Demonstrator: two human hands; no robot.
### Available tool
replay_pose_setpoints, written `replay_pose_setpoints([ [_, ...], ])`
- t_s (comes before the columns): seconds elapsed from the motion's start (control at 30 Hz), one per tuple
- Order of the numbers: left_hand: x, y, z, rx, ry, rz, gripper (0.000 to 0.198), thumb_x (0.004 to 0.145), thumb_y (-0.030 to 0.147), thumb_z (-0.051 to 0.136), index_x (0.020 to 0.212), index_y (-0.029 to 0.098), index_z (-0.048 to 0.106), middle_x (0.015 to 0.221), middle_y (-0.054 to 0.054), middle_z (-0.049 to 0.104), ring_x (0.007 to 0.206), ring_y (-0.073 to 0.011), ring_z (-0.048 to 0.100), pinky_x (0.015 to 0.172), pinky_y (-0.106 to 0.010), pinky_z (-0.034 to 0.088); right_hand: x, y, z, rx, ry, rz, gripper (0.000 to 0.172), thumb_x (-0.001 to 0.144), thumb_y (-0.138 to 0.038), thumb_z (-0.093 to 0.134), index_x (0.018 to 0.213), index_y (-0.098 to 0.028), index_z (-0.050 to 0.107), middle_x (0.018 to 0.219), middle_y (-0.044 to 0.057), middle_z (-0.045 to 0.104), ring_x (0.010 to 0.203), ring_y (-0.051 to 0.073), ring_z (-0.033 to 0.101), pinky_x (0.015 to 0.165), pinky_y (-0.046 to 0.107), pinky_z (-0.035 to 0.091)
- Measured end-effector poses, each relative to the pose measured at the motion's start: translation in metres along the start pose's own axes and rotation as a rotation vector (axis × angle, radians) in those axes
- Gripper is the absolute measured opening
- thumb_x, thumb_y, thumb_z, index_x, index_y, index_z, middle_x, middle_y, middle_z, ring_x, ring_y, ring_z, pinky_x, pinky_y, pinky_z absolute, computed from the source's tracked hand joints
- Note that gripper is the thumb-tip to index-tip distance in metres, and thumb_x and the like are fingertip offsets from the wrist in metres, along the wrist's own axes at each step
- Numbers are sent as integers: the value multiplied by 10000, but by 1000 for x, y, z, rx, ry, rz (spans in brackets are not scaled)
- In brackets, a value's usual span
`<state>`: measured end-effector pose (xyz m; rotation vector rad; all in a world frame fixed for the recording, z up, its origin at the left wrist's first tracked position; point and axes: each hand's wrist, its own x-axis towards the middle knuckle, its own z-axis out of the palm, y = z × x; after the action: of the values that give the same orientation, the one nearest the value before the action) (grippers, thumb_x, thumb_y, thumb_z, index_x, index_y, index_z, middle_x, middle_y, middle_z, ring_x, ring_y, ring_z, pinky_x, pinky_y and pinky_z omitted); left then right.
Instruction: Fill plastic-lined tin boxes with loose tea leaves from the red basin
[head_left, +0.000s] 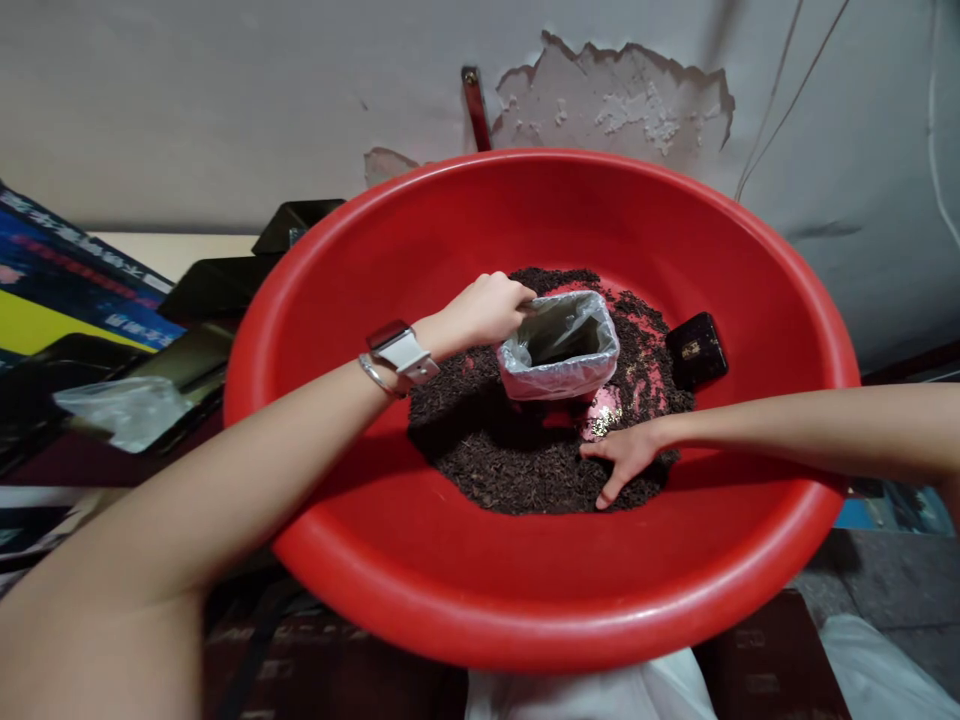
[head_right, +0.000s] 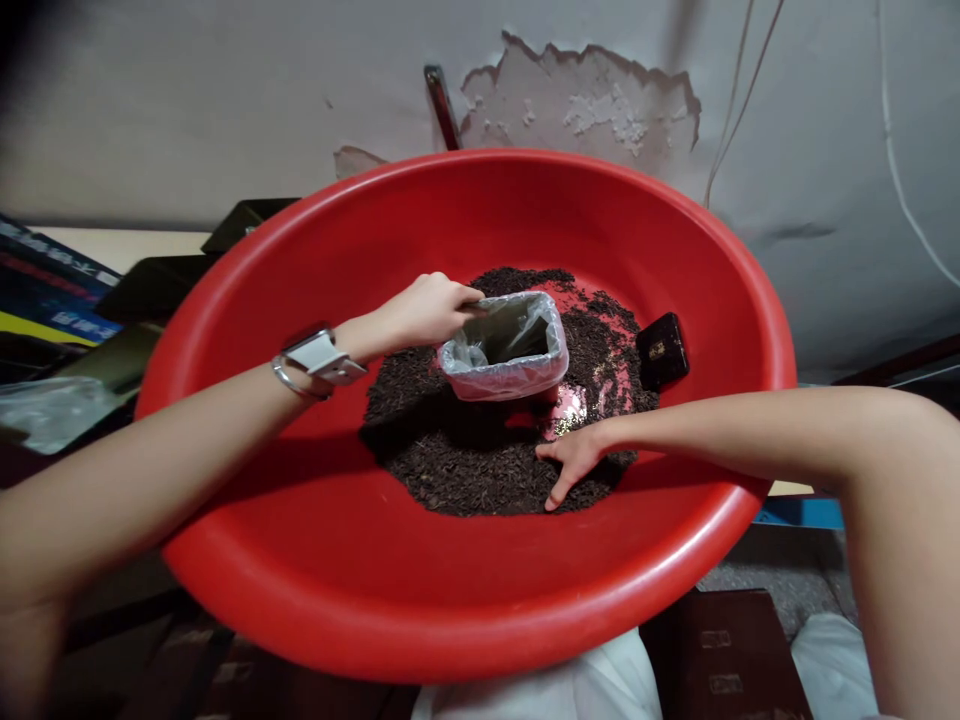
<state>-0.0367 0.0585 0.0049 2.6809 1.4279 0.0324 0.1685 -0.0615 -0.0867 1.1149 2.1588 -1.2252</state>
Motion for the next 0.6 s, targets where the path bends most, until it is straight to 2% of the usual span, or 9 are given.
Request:
replay_pose_setpoints([
  [0.07, 0, 1, 1, 20, 6, -1, 325, 847, 305, 462, 1003, 180, 718, 863, -102, 708, 805, -210, 618, 740, -302, 418, -1, -2, -1, 29, -122, 66, 1064, 623, -552, 725, 1451, -24, 316, 1459, 207, 369, 1326, 319, 405, 1086, 370, 351],
  [0.13, 0, 1, 1, 51, 10, -10, 337, 851, 329, 459, 1028, 191, 711, 887, -95, 712, 820, -219, 625, 734, -299, 422, -2, -5, -3, 33, -188, 96, 1047, 657, -566, 693, 1462, -31, 291, 1491, 199, 310, 1369, 328, 331, 1130, 394, 278],
  [0.2, 0, 1, 2, 77, 11, -18, 342, 855, 333, 453, 1042, 201, 707, 903, -91, 714, 833, -222, 629, 727, -295, 425, -2, -7, -2, 24, -202, 89, 1010, 670, -566, 681, 1451, -34, 324, 1483, 195, 331, 1362, 330, 343, 1133, 396, 269],
  [0.3, 0, 2, 1, 98, 11, -21, 336, 860, 327, 452, 1055, 217, 702, 908, -83, 718, 834, -210, 633, 708, -278, 424, -1, -10, 1, 18, -167, 24, 938, 694, -518, 681, 1418, -6, 378, 1448, 212, 386, 1315, 321, 415, 1095, 368, 320],
  [0.37, -1, 3, 0, 95, 6, -25, 336, 864, 334, 455, 1067, 220, 698, 921, -83, 720, 830, -203, 635, 702, -272, 422, 0, -12, 2, -6, -130, -71, 801, 748, -465, 648, 1374, -9, 443, 1364, 208, 496, 1212, 292, 519, 1013, 340, 395],
  [0.47, -2, 5, -1, 76, -1, -29, 340, 868, 346, 456, 1075, 223, 697, 940, -84, 723, 831, -204, 640, 708, -274, 422, 0, -20, -3, -102, -44, -196, 582, 817, -421, 589, 1258, -44, 552, 1134, 173, 648, 942, 235, 628, 816, 305, 463],
  [0.6, -2, 4, 0, 75, 10, -12, 339, 864, 332, 445, 1041, 212, 708, 933, -94, 725, 828, -223, 645, 675, -282, 412, -11, -41, -23, -212, 169, -275, 475, 869, -445, 530, 1150, -66, 586, 833, 103, 657, 664, 154, 566, 622, 248, 395],
])
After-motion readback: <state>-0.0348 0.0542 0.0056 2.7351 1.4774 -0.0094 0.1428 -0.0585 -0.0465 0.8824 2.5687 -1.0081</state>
